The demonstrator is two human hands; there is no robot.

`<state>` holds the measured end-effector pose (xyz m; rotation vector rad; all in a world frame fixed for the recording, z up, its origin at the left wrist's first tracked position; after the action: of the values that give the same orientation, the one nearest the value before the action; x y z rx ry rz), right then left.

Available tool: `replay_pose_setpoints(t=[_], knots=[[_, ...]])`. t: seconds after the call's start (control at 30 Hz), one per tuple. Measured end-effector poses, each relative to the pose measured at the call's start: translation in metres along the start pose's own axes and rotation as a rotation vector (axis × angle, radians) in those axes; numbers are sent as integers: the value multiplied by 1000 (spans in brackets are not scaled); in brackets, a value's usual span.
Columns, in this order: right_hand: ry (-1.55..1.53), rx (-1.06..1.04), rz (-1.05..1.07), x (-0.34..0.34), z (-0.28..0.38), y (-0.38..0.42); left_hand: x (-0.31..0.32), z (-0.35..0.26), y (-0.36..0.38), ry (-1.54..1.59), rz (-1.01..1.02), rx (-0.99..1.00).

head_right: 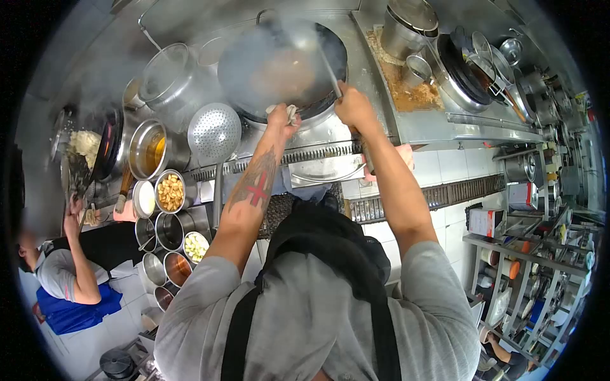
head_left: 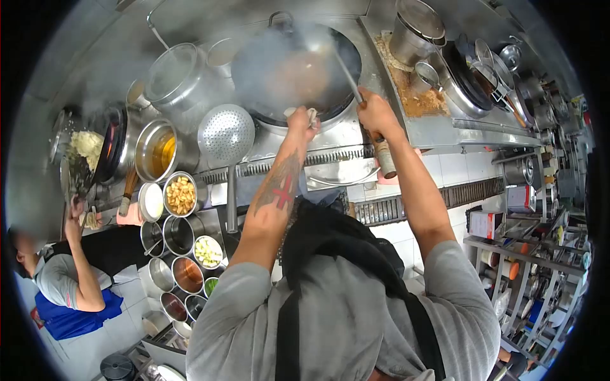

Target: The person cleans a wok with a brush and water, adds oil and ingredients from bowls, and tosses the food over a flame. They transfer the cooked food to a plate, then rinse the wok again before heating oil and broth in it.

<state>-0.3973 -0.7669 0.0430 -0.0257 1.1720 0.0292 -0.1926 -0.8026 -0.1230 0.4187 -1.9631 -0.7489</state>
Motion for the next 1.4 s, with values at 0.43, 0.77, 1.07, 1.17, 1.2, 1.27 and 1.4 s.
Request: replay_pose_setpoints(t=[0.43, 0.77, 1.07, 1.17, 1.2, 1.27, 1.4], knots=[[-169, -36, 290, 2, 40, -35, -11, -18, 18, -20, 66, 29], [124, -265, 138, -56, 20, 42, -4, -14, 7, -88, 14, 8], [541, -462, 174, -183, 22, 84, -15, 13, 78, 83, 51, -58], [710, -536, 328, -216, 31, 118, 4, 20, 147, 31, 82, -175], [701, -559, 312, -216, 34, 123, 22, 11, 171, 25, 55, -140], [776, -558, 302, -195, 40, 127, 40, -5, 179, 48, 27, -94], [667, -575, 204, -129, 61, 98, 8, 21, 64, 59, 194, -126]])
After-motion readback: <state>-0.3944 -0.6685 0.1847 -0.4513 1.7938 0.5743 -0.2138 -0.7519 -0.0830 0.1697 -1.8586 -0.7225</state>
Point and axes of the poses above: each hand's wrist, its own y-axis away from the middle knuckle, its own x-axis out of the palm, z = x × y, the point moved 5 cm from there along -y, towards the middle knuckle, and after that the axes turned 13 degrees about y, right-handed, at the moved point
